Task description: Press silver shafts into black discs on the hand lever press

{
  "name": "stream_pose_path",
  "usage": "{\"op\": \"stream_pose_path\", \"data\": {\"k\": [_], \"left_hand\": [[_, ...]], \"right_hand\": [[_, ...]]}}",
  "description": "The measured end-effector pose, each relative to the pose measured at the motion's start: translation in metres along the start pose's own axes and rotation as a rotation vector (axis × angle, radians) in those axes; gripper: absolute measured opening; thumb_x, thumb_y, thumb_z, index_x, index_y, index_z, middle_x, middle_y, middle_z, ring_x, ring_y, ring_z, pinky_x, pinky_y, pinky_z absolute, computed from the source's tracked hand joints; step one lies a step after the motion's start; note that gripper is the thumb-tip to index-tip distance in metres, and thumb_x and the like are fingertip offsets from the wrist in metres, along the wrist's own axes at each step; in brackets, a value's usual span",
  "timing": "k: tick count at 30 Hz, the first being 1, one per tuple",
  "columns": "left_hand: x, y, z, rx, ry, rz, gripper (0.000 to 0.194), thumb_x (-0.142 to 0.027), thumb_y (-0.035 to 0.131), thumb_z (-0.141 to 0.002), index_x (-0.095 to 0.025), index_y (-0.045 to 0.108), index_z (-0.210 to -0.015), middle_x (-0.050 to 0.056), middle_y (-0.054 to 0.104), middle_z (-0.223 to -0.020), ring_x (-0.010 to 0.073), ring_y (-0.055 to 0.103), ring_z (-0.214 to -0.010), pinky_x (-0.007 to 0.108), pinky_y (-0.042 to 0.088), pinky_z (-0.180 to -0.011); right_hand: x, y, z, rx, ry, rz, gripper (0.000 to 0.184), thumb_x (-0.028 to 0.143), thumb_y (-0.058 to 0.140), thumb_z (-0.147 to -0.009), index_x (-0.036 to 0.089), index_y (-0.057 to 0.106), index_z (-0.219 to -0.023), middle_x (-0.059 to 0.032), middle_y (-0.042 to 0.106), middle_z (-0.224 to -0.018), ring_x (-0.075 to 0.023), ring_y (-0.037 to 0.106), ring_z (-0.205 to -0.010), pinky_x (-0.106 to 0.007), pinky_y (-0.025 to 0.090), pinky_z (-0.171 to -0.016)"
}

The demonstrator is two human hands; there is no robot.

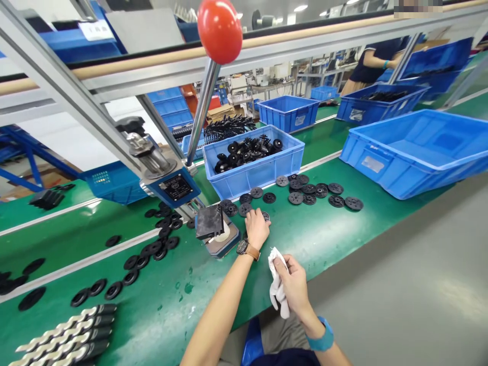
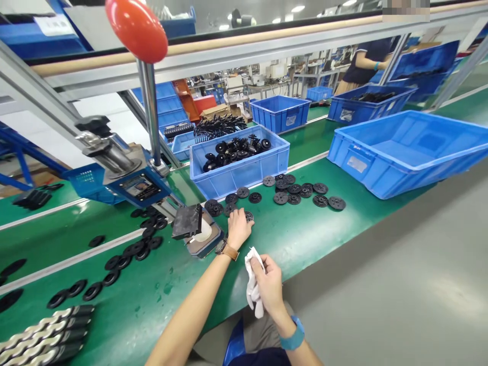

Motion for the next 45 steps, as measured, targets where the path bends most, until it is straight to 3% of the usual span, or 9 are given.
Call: {"op": "stream_pose_path", "data": {"k": [3,7,12,16,20,25,30,37,45], "left_hand": [[0.003,0.000,-0.003,0.011,-0.041,0.029,0.040,-0.011,0.085,-0.065,-0.019,0.058,-0.093,0.020,0.060,-0.123,0.0438,0.040,-0.141,0.059,0.025,-0.117],[0.012,-0.008,0.006,0.062,-0.096,0.180,0.036,-0.016,0.088,-0.062,-0.021,0.061,-0.085,0.012,0.064,-0.111,0.0370,0.054,-0.125,0.051,0.036,-0.111],[0.028,-0.029,0.056,0.150,-0.216,0.509,0.040,-0.042,0.084,-0.070,-0.019,0.067,-0.098,0.008,0.070,-0.096,0.0263,0.067,-0.093,0.043,0.053,-0.087],[0.038,-0.048,0.109,0.222,-0.360,0.961,0.050,-0.056,0.076,-0.081,-0.017,0.069,-0.111,0.017,0.072,-0.120,0.0293,0.070,-0.111,0.047,0.052,-0.099],[0.042,-0.056,0.148,0.240,-0.528,1.380,0.049,-0.058,0.065,-0.092,-0.016,0.073,-0.117,0.019,0.070,-0.133,0.0355,0.063,-0.128,0.056,0.046,-0.110],[0.048,-0.069,0.169,0.063,-0.491,1.281,0.046,-0.053,0.065,-0.094,-0.016,0.074,-0.119,0.017,0.075,-0.124,0.0308,0.068,-0.119,0.048,0.047,-0.108],[0.048,-0.071,0.180,0.000,-0.435,1.158,0.051,-0.057,0.071,-0.088,-0.016,0.076,-0.119,0.017,0.076,-0.125,0.0302,0.067,-0.120,0.042,0.047,-0.106],[0.047,-0.077,0.191,-0.088,-0.359,0.993,0.053,-0.059,0.069,-0.089,-0.018,0.074,-0.123,0.014,0.075,-0.121,0.0266,0.070,-0.105,0.035,0.054,-0.091],[0.049,-0.089,0.204,-0.165,-0.267,0.880,0.055,-0.061,0.061,-0.094,-0.020,0.069,-0.129,0.013,0.072,-0.126,0.0259,0.067,-0.112,0.033,0.052,-0.095]], "right_hand": [[0.001,-0.001,0.000,-0.015,0.003,-0.029,0.047,0.065,0.073,-0.083,0.019,0.066,-0.077,0.0022,0.054,-0.064,-0.0124,0.047,-0.054,-0.024,0.043,-0.050],[0.003,-0.002,-0.001,-0.036,0.008,-0.073,0.048,0.066,0.072,-0.083,0.020,0.066,-0.077,0.0020,0.054,-0.065,-0.0127,0.048,-0.055,-0.025,0.044,-0.051],[0.003,-0.012,0.000,-0.074,0.041,-0.136,0.047,0.067,0.071,-0.084,0.021,0.066,-0.088,0.0027,0.054,-0.067,-0.0126,0.048,-0.054,-0.023,0.042,-0.047],[0.005,-0.015,0.004,-0.059,0.061,-0.133,0.047,0.064,0.075,-0.082,0.022,0.071,-0.101,0.0011,0.062,-0.074,-0.0133,0.054,-0.059,-0.023,0.045,-0.051],[0.013,0.000,0.012,0.078,0.011,0.019,0.045,0.062,0.070,-0.088,0.020,0.075,-0.105,-0.0026,0.069,-0.080,-0.0155,0.058,-0.066,-0.026,0.048,-0.059],[0.031,0.025,0.030,0.285,-0.151,0.264,0.036,0.051,0.060,-0.099,0.020,0.076,-0.107,-0.0041,0.073,-0.084,-0.0177,0.061,-0.069,-0.027,0.047,-0.063],[0.050,0.056,0.045,0.497,-0.438,0.526,0.019,0.031,0.054,-0.104,0.021,0.069,-0.107,-0.0066,0.073,-0.095,-0.0207,0.068,-0.084,-0.028,0.047,-0.072],[0.046,0.091,0.050,0.773,-0.679,1.208,0.013,0.022,0.050,-0.105,0.019,0.062,-0.101,-0.0093,0.073,-0.096,-0.0237,0.069,-0.080,-0.029,0.036,-0.061],[0.048,0.096,0.054,0.913,-0.701,1.206,0.013,0.025,0.051,-0.104,0.020,0.064,-0.101,-0.0043,0.075,-0.090,-0.0184,0.065,-0.069,-0.030,0.023,-0.057]]}}
Point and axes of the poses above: each hand's wrist, its own z-axis away from the middle knuckle, its own y-axis out of the palm, x = y × z, the point moved 7 cm from there along -z, towards the middle knuckle
